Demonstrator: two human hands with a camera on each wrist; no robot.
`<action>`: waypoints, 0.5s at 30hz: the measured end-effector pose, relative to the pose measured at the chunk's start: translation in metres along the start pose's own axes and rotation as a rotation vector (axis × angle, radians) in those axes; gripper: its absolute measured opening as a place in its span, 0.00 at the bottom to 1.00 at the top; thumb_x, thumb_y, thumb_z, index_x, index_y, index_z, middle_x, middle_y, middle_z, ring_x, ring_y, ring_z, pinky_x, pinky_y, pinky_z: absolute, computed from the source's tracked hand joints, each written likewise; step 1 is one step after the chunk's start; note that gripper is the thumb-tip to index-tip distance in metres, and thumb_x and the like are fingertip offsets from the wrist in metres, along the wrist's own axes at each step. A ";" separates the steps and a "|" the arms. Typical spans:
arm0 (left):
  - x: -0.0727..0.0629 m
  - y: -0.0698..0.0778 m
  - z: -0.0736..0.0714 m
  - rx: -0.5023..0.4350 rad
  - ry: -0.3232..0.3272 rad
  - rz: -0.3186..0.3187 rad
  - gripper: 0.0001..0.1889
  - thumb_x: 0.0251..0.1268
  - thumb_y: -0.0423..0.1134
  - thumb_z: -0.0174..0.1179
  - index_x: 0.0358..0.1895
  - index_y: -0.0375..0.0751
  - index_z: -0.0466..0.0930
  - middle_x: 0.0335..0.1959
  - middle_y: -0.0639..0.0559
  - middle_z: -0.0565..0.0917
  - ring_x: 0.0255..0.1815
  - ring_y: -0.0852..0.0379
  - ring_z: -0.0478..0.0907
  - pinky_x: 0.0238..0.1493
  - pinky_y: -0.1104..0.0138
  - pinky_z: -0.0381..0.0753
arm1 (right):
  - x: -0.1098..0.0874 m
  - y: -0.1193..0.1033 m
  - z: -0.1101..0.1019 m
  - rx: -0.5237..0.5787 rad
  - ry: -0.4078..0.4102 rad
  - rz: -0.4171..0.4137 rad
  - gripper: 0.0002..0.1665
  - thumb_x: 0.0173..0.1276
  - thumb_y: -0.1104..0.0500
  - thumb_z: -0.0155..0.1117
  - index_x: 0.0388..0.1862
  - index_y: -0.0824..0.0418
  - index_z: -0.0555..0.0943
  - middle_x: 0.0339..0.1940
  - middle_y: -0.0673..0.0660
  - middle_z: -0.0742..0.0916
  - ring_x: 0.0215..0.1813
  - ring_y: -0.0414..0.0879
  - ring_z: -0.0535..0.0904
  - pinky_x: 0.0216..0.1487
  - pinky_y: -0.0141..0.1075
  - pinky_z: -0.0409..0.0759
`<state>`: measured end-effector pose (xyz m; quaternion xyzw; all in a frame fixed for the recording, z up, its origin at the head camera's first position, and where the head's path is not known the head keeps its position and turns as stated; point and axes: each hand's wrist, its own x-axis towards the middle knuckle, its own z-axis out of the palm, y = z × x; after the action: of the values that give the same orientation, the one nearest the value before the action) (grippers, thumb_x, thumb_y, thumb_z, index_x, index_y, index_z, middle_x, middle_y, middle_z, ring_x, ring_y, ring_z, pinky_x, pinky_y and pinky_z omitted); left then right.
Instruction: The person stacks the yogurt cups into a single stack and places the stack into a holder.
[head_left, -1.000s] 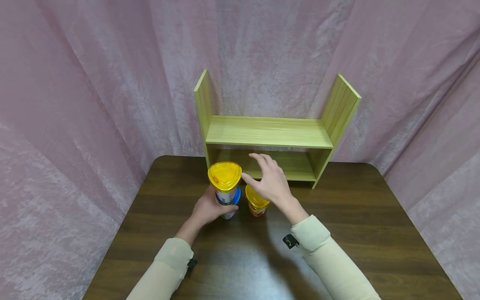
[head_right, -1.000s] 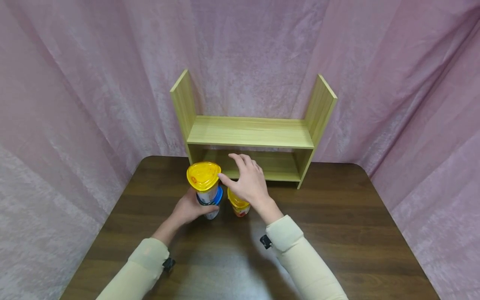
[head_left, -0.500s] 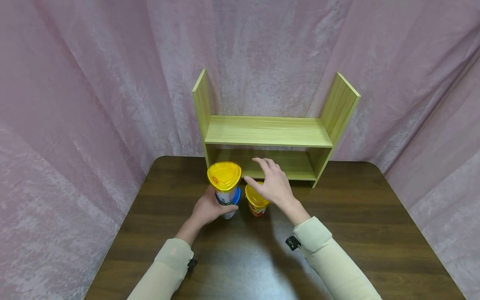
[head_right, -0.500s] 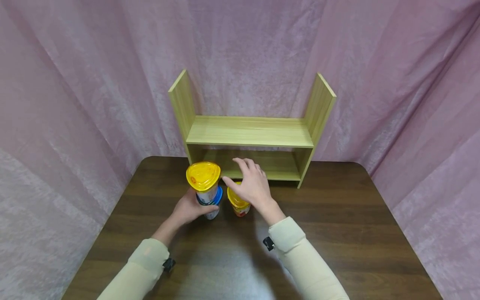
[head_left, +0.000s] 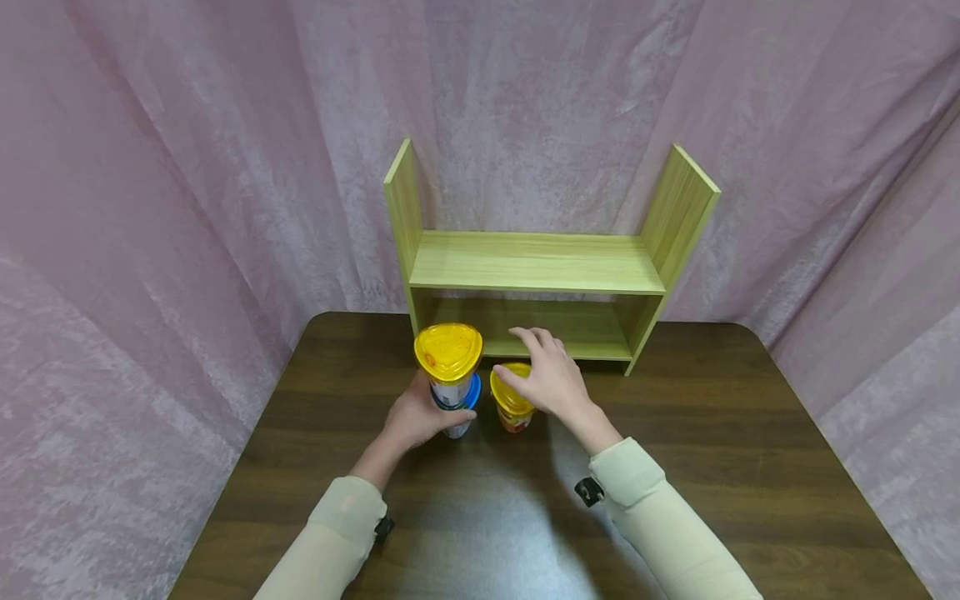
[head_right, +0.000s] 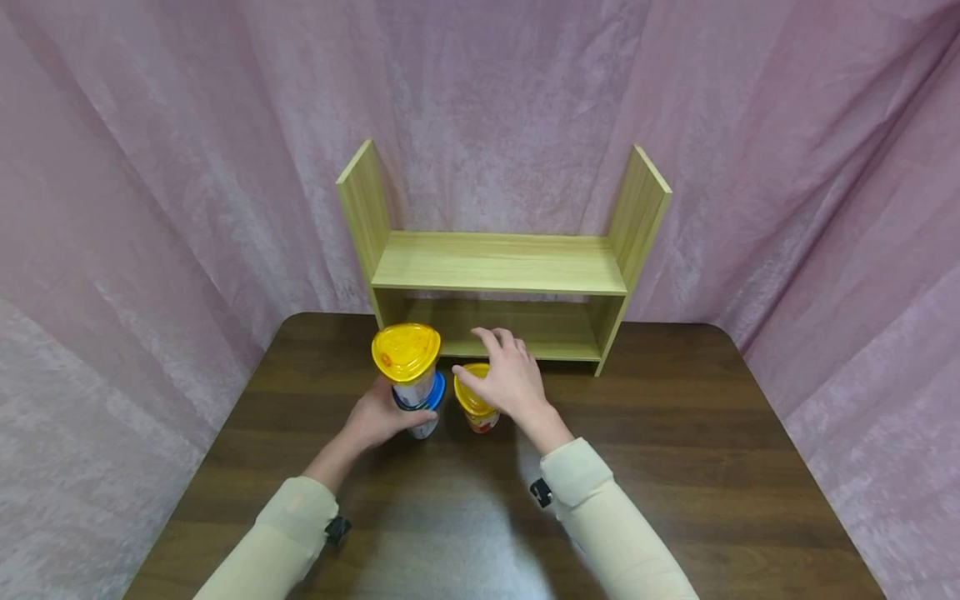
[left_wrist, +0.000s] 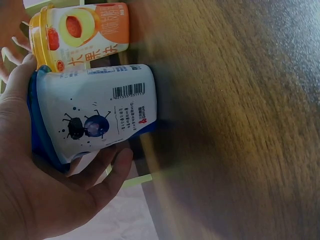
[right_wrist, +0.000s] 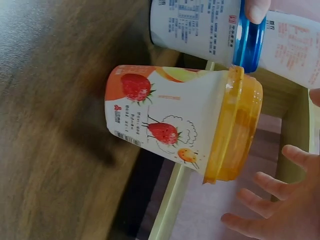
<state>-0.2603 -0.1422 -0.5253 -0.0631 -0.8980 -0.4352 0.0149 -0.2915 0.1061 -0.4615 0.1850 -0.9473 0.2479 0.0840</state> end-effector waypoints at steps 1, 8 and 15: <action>0.000 0.000 0.000 0.002 0.001 0.001 0.52 0.44 0.59 0.81 0.71 0.52 0.59 0.62 0.51 0.76 0.60 0.48 0.77 0.61 0.45 0.76 | 0.000 0.000 0.000 -0.001 -0.005 0.003 0.45 0.65 0.28 0.61 0.75 0.47 0.68 0.70 0.61 0.73 0.65 0.61 0.72 0.58 0.59 0.77; 0.001 -0.002 0.001 -0.003 -0.001 0.012 0.51 0.45 0.59 0.80 0.70 0.52 0.59 0.62 0.52 0.75 0.60 0.49 0.77 0.62 0.46 0.76 | -0.006 0.003 0.006 -0.007 -0.046 0.033 0.44 0.65 0.28 0.61 0.75 0.47 0.69 0.70 0.60 0.73 0.66 0.61 0.72 0.54 0.59 0.79; 0.001 -0.002 0.000 -0.005 -0.002 0.007 0.51 0.45 0.59 0.80 0.70 0.52 0.59 0.62 0.51 0.75 0.60 0.48 0.77 0.62 0.45 0.75 | -0.012 0.006 0.013 -0.013 -0.067 0.034 0.46 0.63 0.28 0.64 0.75 0.46 0.68 0.71 0.61 0.73 0.67 0.62 0.72 0.53 0.63 0.78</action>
<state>-0.2616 -0.1430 -0.5267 -0.0668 -0.8966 -0.4375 0.0151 -0.2838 0.1078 -0.4781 0.1764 -0.9542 0.2367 0.0491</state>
